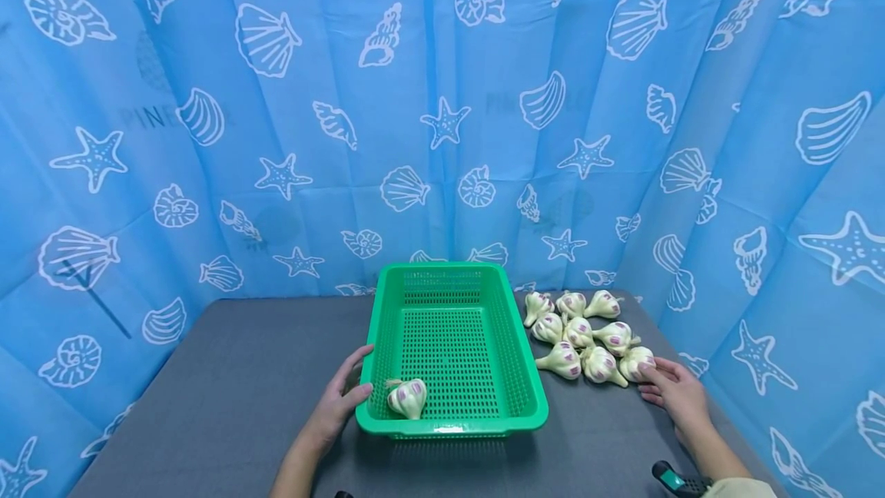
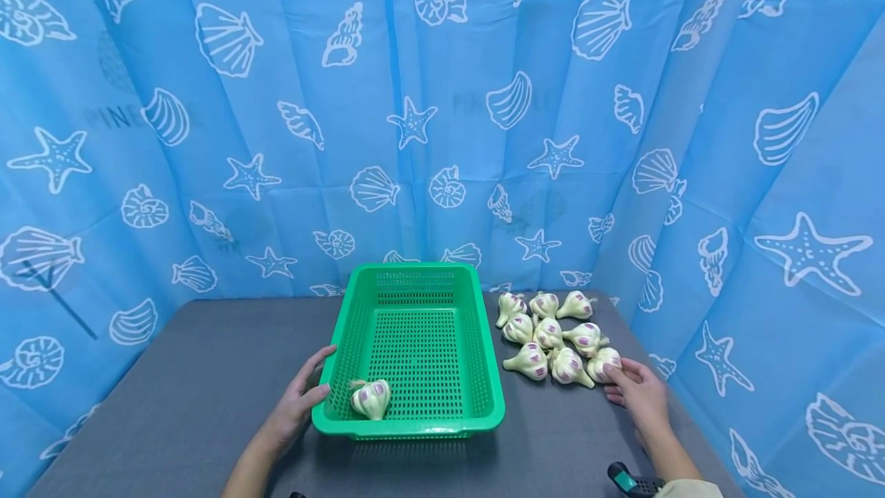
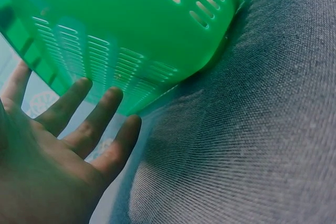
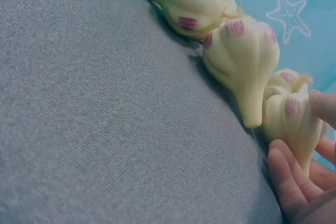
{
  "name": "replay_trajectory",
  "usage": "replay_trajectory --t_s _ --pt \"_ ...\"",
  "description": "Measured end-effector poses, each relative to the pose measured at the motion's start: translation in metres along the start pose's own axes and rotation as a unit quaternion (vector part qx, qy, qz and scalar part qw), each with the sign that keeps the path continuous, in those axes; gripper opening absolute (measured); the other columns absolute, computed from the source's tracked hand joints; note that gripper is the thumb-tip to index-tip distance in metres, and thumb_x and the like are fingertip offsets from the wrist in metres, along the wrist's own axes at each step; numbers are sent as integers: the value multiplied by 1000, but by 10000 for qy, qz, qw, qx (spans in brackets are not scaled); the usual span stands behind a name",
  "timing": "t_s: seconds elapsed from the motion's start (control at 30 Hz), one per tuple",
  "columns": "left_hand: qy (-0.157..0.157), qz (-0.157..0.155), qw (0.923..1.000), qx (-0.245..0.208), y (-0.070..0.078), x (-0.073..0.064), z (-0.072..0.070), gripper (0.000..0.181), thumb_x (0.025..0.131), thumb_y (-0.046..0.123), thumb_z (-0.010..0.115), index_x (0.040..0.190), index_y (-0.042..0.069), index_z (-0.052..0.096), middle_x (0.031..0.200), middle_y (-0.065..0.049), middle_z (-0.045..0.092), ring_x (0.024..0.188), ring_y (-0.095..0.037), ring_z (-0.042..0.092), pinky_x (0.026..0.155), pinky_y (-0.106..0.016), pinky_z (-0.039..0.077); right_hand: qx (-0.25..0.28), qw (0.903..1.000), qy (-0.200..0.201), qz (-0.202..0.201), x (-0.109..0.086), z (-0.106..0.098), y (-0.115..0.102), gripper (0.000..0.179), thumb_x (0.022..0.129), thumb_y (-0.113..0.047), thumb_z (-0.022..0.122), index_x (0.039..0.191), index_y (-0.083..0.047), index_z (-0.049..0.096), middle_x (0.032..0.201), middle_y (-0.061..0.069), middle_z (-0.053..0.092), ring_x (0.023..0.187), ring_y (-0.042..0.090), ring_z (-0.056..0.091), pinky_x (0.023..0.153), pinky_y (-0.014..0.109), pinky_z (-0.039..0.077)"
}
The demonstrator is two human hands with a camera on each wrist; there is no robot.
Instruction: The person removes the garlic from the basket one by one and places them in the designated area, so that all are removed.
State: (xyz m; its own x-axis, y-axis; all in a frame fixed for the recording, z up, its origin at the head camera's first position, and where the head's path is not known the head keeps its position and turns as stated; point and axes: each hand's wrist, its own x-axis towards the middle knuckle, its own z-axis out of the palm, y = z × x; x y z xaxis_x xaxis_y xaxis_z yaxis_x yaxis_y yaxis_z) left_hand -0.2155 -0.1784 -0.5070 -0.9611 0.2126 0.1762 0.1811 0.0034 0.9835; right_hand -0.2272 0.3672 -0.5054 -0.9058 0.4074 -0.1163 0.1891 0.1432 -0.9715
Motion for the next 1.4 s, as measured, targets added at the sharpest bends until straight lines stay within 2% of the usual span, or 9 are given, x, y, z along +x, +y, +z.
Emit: replay_trajectory --t_s 0.27,0.4,0.5,0.57,0.87,0.97,1.07,1.17,1.4 --pt "33 -20 10000 66 -1 1 0 55 98 15 51 151 16 35 144 -22 38 130 -40 37 95 -46 40 -44 9999 68 63 2 0 0 74 93 -31 66 144 10 32 93 -6 62 69 11 66 65 30 55" --pt "50 -29 9999 105 -3 2 0 56 97 16 52 151 16 35 144 -20 39 130 -39 38 95 -46 40 -165 9997 195 68 1 2 -1 70 94 -30 65 144 8 34 112 16 61 68 12 66 64 31 56" --pt "75 -33 9999 96 -3 2 0 56 97 17 53 151 17 35 143 -19 40 129 -39 39 95 -45 40 -272 9993 263 15 1 3 -2 69 94 -30 64 144 7 34 130 30 50 68 13 65 63 31 56" --pt "59 -22 9999 82 -3 2 0 56 97 16 52 151 16 35 143 -20 40 129 -39 39 95 -45 40 -335 9990 301 -3 1 3 -3 68 94 -30 63 144 7 34 135 32 44 68 13 64 63 31 55" --pt "83 -90 9999 34 -1 1 1 56 98 16 52 150 17 35 144 -21 39 128 -39 40 94 -44 41 -600 9967 517 -181 -2 1 -4 67 95 -29 63 145 5 35 137 32 43 61 14 61 58 31 54" --pt "108 -110 9999 0 1 0 1 55 98 15 52 150 17 36 144 -22 39 128 -39 41 93 -45 41 -684 9957 559 -281 -4 -1 -6 66 94 -30 64 144 4 36 127 27 53 61 14 62 58 31 53" --pt "126 -125 9998 3 2 0 1 54 98 15 52 150 18 37 144 -21 39 128 -40 40 94 -46 41 -761 9945 629 -352 -4 -4 -9 66 94 -32 65 142 4 39 100 6 65 63 14 62 56 31 53" --pt "141 -129 9998 24 2 0 1 55 97 15 53 150 18 37 144 -21 39 128 -39 41 94 -48 41 -747 9938 752 -329 -4 -5 -12 62 93 -31 66 140 2 43 82 -15 59 64 12 62 55 31 51" --pt "184 -165 9997 42 1 0 2 56 97 17 54 150 19 37 144 -21 39 127 -39 41 94 -50 40 -714 9914 1012 -428 -2 -3 -23 56 94 -34 64 136 0 48 77 -17 59 64 8 59 53 30 47"
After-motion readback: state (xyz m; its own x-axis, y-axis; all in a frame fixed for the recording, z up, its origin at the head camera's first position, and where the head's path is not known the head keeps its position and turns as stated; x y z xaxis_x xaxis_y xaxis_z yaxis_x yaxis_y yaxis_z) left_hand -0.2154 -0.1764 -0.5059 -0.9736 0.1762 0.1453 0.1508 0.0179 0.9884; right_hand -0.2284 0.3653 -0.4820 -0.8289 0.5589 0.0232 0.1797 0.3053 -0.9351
